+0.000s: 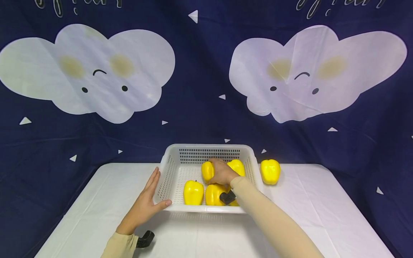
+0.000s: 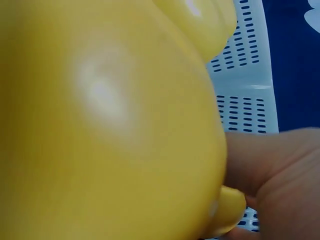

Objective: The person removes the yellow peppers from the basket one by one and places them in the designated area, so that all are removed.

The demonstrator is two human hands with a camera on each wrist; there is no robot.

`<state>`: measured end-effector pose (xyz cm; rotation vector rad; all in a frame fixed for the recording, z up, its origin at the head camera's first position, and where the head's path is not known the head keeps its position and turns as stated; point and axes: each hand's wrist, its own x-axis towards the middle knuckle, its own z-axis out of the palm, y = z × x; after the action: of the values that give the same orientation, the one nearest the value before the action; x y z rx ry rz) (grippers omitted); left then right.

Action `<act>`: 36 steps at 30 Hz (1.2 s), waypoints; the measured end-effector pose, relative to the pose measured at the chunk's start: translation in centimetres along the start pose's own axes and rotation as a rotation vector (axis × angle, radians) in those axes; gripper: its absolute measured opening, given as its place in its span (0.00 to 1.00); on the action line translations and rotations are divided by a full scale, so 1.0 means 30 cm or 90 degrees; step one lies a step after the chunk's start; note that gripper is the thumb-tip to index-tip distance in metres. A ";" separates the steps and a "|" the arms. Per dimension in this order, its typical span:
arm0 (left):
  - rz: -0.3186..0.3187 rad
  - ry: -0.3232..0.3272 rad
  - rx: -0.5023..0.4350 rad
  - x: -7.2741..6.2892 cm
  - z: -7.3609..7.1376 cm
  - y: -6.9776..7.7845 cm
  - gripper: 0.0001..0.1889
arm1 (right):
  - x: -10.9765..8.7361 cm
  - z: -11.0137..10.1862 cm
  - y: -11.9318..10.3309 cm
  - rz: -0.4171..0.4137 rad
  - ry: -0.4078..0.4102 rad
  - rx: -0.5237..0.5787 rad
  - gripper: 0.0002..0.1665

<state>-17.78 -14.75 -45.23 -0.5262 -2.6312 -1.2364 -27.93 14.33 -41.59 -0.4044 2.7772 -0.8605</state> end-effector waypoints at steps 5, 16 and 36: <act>-0.002 0.000 0.000 0.000 0.000 0.001 0.58 | -0.004 0.000 -0.004 0.001 -0.004 -0.019 0.54; 0.004 0.002 0.003 -0.006 -0.001 0.002 0.57 | -0.002 0.005 0.002 -0.008 -0.004 -0.047 0.53; 0.005 0.000 0.000 -0.006 0.000 -0.006 0.58 | -0.006 -0.006 -0.006 -0.001 0.022 -0.011 0.53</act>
<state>-17.67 -14.90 -45.41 -0.5357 -2.6272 -1.2343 -27.77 14.33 -41.31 -0.3973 2.8182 -0.8530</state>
